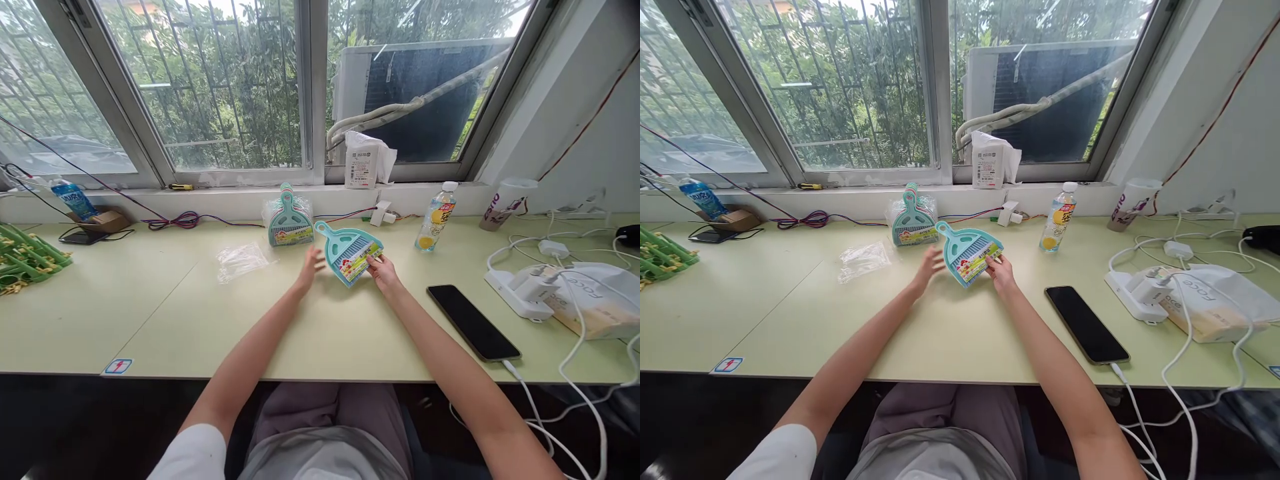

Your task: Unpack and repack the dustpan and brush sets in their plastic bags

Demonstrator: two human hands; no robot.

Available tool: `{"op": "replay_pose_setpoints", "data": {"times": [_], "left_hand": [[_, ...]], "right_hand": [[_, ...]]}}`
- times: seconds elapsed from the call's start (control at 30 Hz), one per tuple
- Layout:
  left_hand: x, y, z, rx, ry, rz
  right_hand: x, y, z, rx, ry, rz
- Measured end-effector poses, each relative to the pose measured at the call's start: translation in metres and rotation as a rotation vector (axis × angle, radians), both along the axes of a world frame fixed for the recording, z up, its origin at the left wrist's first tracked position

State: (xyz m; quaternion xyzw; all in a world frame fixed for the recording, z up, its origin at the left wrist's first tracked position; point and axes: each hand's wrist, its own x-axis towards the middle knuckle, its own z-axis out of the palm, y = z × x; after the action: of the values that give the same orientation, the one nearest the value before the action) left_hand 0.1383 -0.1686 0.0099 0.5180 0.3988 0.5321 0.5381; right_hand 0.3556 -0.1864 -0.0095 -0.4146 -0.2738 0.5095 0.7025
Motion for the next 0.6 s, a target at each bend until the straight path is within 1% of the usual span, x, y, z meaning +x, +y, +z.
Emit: {"op": "replay_pose_setpoints", "data": {"times": [0.03, 0.07, 0.1, 0.13, 0.2, 0.23, 0.27, 0.3, 0.4, 0.43, 0.47, 0.5, 0.53, 0.6], "left_hand": [[0.009, -0.002, -0.007, -0.047, 0.007, -0.117], [0.014, -0.002, -0.013, -0.078, 0.01, -0.155], [0.013, -0.001, -0.016, -0.098, 0.009, -0.128], [0.009, 0.002, -0.018, -0.092, -0.001, -0.06], [-0.006, 0.01, -0.017, -0.046, -0.036, 0.116], [-0.015, 0.014, -0.015, -0.007, -0.048, 0.173], [-0.023, 0.019, -0.012, 0.021, -0.046, 0.203], [-0.029, 0.022, -0.01, 0.043, -0.034, 0.206], [-0.037, 0.026, -0.008, 0.032, 0.015, 0.175], [-0.036, 0.026, -0.009, 0.013, 0.027, 0.161], [-0.034, 0.025, -0.011, -0.005, 0.042, 0.134], [-0.031, 0.023, -0.013, -0.017, 0.058, 0.094], [-0.028, 0.021, -0.015, -0.022, 0.077, 0.045], [-0.022, 0.018, -0.019, -0.018, 0.109, -0.046]], "right_hand": [[-0.003, -0.003, 0.002, -0.008, -0.032, 0.045], [-0.005, -0.006, 0.005, -0.03, -0.074, 0.112], [-0.005, -0.009, 0.008, -0.066, -0.13, 0.209], [-0.005, -0.011, 0.012, -0.115, -0.197, 0.329], [0.0, -0.015, 0.017, -0.229, -0.342, 0.562], [0.004, -0.015, 0.02, -0.278, -0.395, 0.619], [0.009, -0.014, 0.021, -0.311, -0.418, 0.613], [0.014, -0.013, 0.023, -0.328, -0.407, 0.541], [0.031, -0.005, 0.024, -0.329, -0.243, 0.139], [0.036, -0.003, 0.024, -0.326, -0.187, 0.053], [0.04, -0.001, 0.024, -0.326, -0.151, 0.021], [0.043, 0.0, 0.024, -0.333, -0.143, 0.036], [0.045, 0.0, 0.023, -0.345, -0.165, 0.081], [0.04, -0.002, 0.023, -0.357, -0.3, 0.155]]}}
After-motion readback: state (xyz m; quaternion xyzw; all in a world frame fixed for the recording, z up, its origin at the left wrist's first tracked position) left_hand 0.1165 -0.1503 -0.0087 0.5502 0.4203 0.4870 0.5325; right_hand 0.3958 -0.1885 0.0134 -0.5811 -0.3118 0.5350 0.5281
